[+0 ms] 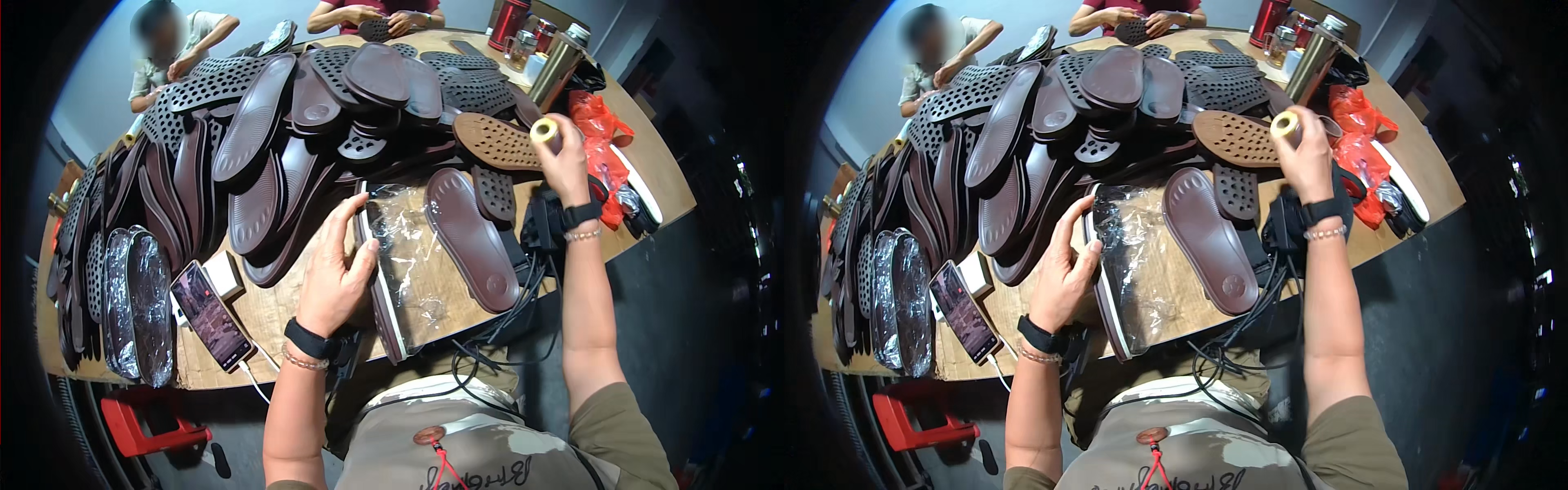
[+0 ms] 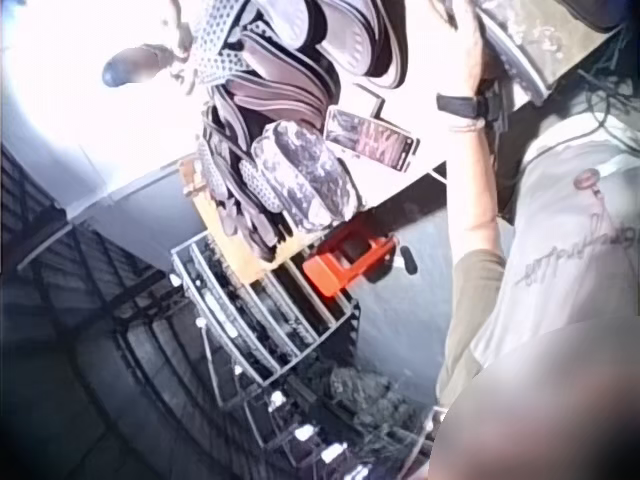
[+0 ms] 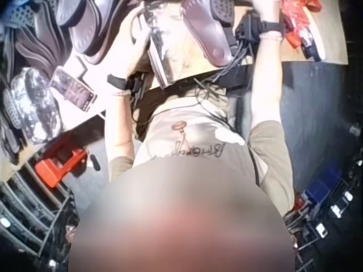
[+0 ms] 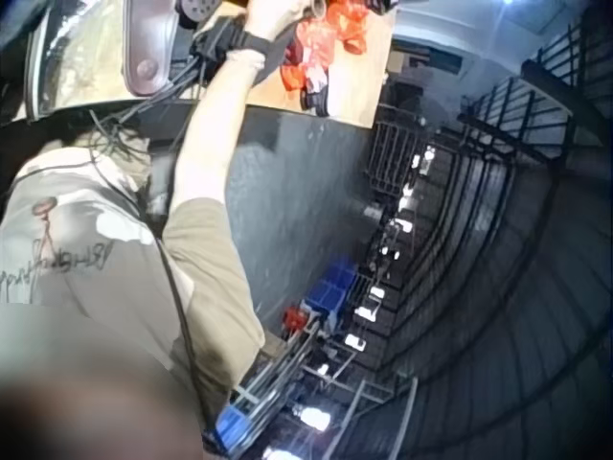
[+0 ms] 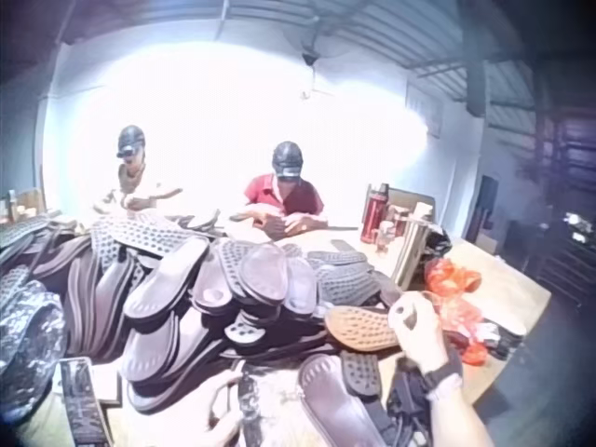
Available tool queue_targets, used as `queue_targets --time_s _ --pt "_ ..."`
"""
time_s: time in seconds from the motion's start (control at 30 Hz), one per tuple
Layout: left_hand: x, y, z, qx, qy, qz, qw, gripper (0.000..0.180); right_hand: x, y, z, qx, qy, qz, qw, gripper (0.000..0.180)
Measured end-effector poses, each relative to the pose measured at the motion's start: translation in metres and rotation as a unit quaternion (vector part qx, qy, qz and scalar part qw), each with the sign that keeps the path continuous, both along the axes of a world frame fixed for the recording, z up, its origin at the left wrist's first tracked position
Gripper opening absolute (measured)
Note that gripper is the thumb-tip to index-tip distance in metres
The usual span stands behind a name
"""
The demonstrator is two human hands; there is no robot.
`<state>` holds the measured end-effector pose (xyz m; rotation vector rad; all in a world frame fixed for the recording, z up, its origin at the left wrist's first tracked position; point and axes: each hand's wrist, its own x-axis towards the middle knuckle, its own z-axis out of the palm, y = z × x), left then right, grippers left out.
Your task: The person wraps a shoe insole in plastic film by hand, pulling the film from a roll and smoothing it over the surface. They then tear the film, press the edges around the insole, and set the wrapped item down on the table before picking up another insole.
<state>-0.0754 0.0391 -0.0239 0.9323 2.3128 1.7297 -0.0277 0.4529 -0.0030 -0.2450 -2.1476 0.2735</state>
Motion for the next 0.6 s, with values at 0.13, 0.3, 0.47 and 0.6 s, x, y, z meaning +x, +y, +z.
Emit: queue_targets --time_s 0.13,0.3,0.47,0.6 --pt "-0.002 0.006 -0.003 0.017 0.025 -0.004 1.0 0.056 0.032 -0.038 -0.004 0.025 -0.293 -0.084 0.952 0.057" --pt "-0.007 0.005 -0.01 0.035 0.063 -0.015 0.997 0.059 0.02 -0.126 0.04 -0.045 -0.121 0.201 0.971 0.035" --pt "-0.003 0.002 -0.006 0.023 -0.016 -0.018 0.999 0.066 0.001 -0.185 0.046 -0.152 -0.233 0.431 0.859 0.012" --pt "-0.006 0.001 -0.018 0.047 -0.011 -0.022 0.999 0.073 -0.015 -0.199 0.049 -0.205 -0.249 0.39 0.862 0.037"
